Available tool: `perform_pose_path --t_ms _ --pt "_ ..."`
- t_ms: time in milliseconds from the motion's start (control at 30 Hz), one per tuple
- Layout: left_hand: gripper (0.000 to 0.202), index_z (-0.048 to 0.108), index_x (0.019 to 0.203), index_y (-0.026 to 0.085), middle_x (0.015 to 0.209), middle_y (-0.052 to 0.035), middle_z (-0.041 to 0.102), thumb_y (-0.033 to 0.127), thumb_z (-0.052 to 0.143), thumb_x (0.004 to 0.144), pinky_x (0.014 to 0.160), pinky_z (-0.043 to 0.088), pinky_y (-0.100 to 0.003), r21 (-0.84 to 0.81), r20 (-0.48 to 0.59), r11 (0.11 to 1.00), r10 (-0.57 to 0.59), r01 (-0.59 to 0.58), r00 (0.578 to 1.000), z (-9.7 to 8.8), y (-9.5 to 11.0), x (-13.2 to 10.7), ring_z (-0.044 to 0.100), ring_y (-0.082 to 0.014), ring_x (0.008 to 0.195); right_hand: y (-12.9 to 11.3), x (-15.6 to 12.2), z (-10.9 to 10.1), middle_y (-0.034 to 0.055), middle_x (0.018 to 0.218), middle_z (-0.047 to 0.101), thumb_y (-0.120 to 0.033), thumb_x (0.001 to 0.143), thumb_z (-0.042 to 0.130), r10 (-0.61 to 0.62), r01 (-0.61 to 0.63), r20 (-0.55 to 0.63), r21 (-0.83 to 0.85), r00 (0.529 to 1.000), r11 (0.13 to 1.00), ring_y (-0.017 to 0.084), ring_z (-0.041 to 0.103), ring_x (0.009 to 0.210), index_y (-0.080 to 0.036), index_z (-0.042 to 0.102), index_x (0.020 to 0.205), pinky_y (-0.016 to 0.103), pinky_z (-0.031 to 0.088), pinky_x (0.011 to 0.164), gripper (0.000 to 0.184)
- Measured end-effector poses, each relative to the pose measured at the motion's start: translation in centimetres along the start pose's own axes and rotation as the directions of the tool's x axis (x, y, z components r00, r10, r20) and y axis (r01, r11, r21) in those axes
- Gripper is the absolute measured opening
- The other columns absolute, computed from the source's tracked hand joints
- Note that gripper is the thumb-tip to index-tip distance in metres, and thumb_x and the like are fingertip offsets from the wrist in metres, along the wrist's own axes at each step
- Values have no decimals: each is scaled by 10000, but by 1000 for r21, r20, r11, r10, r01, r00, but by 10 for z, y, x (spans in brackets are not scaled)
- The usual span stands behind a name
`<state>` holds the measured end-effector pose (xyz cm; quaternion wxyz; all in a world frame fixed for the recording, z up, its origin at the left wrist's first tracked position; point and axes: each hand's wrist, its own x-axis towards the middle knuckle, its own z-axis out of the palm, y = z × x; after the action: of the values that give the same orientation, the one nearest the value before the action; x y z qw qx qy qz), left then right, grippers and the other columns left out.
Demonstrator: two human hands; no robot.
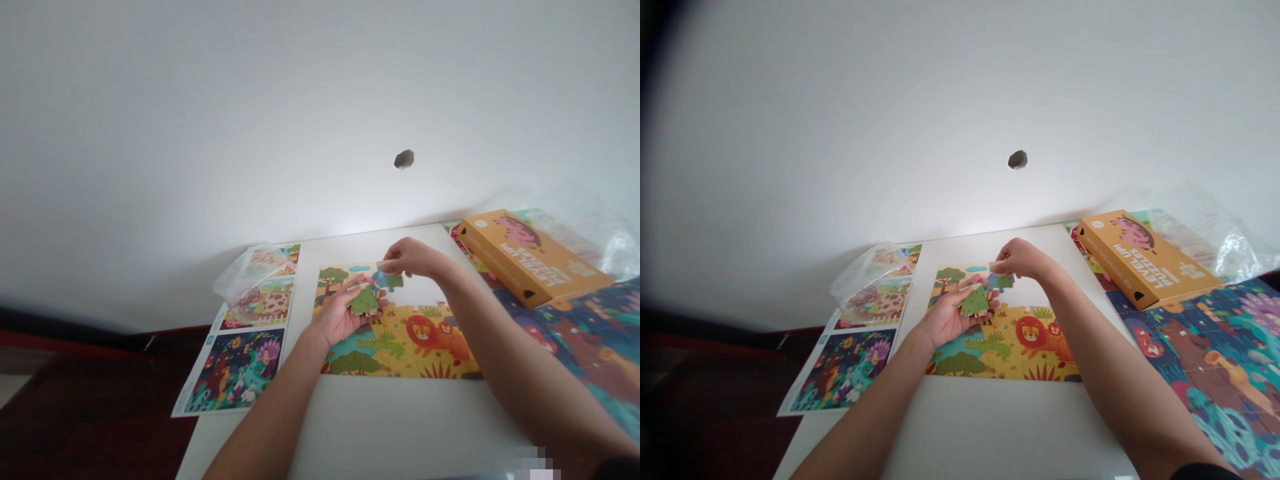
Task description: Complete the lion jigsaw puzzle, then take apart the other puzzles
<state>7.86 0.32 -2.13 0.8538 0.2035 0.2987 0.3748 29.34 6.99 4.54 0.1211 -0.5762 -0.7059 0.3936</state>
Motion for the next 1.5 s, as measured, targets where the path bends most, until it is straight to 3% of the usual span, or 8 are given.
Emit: perform_pose_path --t_ms 100,233,333,800,933,1000,1167,1500 --pt "493 449 1364 204 1188 -180 662 332 605 914 771 589 -420 10 48 999 53 -53 997 1 -1 -1 704 -298 987 -15 0 18 61 764 740 -343 781 685 -87 79 134 66 987 995 165 679 685 -154 729 825 227 496 604 199" --pt "587 456 1374 228 1178 -171 670 145 678 837 712 586 -368 102 40 993 50 -53 998 4 -1 -4 714 -275 938 -9 9 33 112 1113 694 -351 788 717 -61 -9 -181 -365 982 931 234 653 974 -182 702 1086 280 478 812 342" --pt "566 481 1353 224 1177 -179 668 129 669 828 700 581 -365 104 24 994 38 -40 999 6 0 -5 714 -274 926 4 14 31 187 1249 595 -405 709 791 22 -137 -222 -514 975 847 307 588 1102 -155 596 1257 344 456 876 634" --pt "485 505 1326 205 1128 -160 689 145 624 860 744 580 -381 47 3 999 7 -7 1000 6 0 -3 720 -250 898 1 13 17 88 795 731 -302 781 602 45 -133 -306 -273 951 953 196 652 741 -151 750 907 239 418 595 246" --pt "460 551 1250 144 1091 -180 691 438 598 899 725 589 -404 -36 2 999 21 -21 1000 5 0 0 711 -272 902 -11 6 19 33 676 688 -476 834 574 -92 86 -91 -77 992 993 162 609 652 -158 755 806 229 395 553 367" --pt "466 557 1244 148 1089 -173 691 428 634 879 720 592 -398 -17 17 999 46 -46 999 5 0 0 708 -270 902 -12 8 28 45 746 702 -480 872 546 -137 129 -56 -129 989 983 176 624 713 -163 762 870 242 424 623 383" --pt "495 545 1276 183 1057 -139 703 120 682 804 689 592 -356 119 10 991 65 -65 998 3 -3 -2 713 -246 877 2 23 56 182 1188 628 -387 848 633 -84 -35 -272 -408 959 912 277 596 1052 -147 629 1228 336 432 897 450" --pt "481 544 1221 129 963 -129 718 38 547 749 760 585 -395 84 0 996 20 -20 1000 4 -4 -1 725 -237 849 12 32 63 209 1152 616 -463 755 736 -38 -68 -248 -403 968 913 323 573 1086 -121 575 1153 343 435 847 548"
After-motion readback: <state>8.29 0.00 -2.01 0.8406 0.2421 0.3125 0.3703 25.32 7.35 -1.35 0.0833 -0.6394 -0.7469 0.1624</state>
